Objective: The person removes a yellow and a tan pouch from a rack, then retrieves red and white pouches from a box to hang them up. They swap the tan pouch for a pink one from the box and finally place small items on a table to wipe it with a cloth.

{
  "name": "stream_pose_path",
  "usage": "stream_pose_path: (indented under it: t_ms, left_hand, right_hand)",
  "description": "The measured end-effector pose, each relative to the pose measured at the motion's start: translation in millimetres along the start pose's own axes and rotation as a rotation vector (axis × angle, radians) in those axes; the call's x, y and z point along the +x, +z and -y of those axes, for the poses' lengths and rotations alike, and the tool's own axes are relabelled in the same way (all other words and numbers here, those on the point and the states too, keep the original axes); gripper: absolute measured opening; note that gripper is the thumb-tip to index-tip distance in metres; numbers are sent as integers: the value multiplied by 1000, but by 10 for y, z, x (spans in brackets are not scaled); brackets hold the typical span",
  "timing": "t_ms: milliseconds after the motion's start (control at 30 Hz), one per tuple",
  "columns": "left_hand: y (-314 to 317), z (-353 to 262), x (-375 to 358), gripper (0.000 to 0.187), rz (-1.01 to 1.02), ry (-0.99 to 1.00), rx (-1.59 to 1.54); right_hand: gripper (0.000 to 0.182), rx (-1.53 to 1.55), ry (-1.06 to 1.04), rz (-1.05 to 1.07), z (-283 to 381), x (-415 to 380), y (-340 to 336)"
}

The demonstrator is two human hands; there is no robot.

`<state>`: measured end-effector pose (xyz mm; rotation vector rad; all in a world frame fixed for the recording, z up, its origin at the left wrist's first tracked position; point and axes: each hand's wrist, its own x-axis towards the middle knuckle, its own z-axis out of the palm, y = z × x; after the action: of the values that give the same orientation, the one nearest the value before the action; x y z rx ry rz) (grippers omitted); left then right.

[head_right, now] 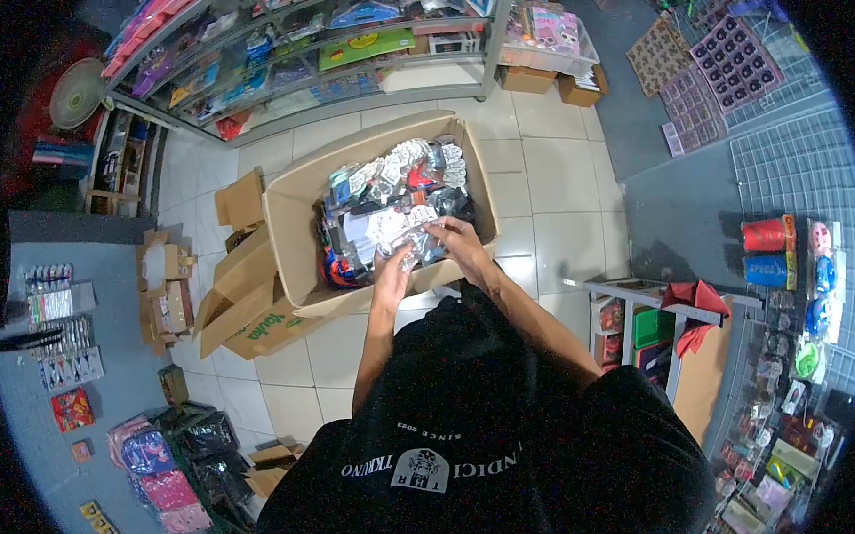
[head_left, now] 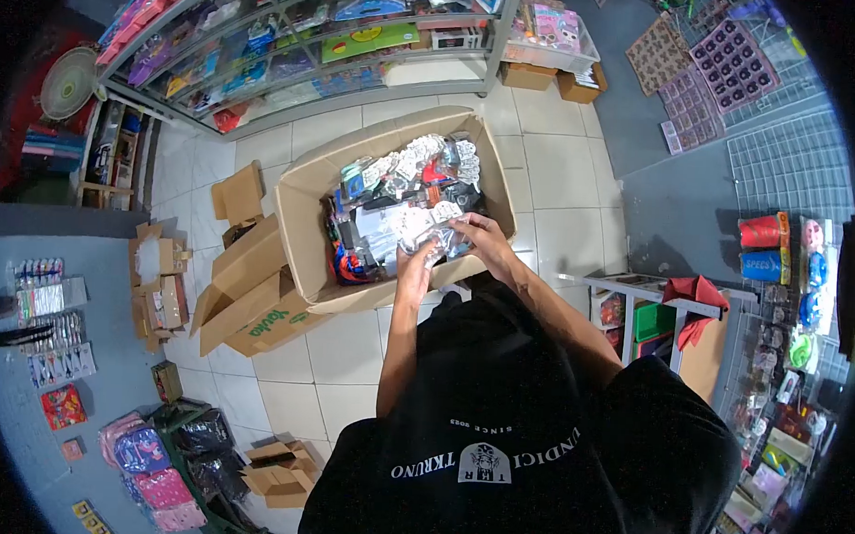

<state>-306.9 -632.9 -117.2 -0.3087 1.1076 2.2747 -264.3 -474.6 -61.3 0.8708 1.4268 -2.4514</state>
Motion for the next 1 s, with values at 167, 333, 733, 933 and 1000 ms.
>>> stream_pose_path:
  t_ms: [167, 333, 733, 933, 1000]
  left_hand:
    - [110, 81, -2, 45, 36, -50, 149]
    - [165, 138, 13, 41, 25, -139, 163]
    - [645, 286, 24, 42, 149, -262, 214]
    - [1099, 733, -146, 41, 312, -243, 355]
    - [1262, 910, -233, 40, 348, -268, 393]
  right_hand:
    - [12, -164, -88, -173, -117, -6, -107]
    - [15, -157, -110, -195, -157, -99, -216]
    - [28, -81, -156, -311, -90, -519, -681]
    - [28, -24, -231, -456, -136, -1014, -1183]
    - [28, -14, -252, -501, -200, -1202, -1383]
